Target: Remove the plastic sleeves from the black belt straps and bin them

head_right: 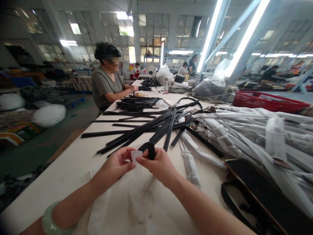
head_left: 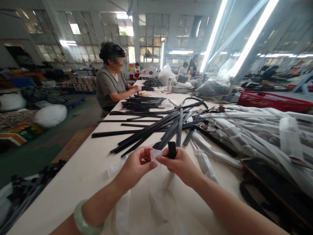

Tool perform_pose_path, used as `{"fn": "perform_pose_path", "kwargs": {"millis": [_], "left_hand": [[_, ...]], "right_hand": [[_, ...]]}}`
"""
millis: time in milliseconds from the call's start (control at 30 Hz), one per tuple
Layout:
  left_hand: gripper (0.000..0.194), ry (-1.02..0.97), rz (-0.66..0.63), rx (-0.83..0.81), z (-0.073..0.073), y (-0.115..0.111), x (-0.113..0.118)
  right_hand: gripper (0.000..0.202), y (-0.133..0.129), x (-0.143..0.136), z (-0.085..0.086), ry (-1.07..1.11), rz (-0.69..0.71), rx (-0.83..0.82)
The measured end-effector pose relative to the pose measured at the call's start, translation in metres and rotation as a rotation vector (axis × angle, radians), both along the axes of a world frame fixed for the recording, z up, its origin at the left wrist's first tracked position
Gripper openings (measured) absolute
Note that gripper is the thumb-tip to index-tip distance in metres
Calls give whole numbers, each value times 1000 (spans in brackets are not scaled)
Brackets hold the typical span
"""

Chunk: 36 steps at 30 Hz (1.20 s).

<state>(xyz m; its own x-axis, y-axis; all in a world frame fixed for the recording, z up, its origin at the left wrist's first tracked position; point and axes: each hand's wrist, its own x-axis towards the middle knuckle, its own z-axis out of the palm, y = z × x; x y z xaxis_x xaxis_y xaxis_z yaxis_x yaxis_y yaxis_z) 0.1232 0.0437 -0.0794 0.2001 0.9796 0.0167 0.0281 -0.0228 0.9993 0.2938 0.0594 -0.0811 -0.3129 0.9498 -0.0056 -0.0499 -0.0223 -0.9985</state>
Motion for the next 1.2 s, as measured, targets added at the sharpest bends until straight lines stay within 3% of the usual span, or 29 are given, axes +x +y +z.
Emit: {"fn": "perform_pose_path", "kwargs": {"millis": [67,200,367,467,667,800,1200], "left_hand": [[42,-99,57,12,0,0,1],[44,-132,128,-3,4,0,1],[39,-24,224,99,6,1,-4],[35,152,275,224,4,-1,-6],[32,516,286,577,1,-8,-8],[34,573,265,668,1,-8,-6],[29,559,239,526,5,-10,-3]], "right_hand": [[36,-4,-3,0,-76,11,61],[30,-9,-2,3,-202,65,176],[24,-1,19,11,-263,170,449],[23,5,30,16,-308,173,577],[20,1,28,27,-1054,135,807],[18,-8,21,26,-1256,169,999],[18,-10,17,23,-1294,165,987]]}}
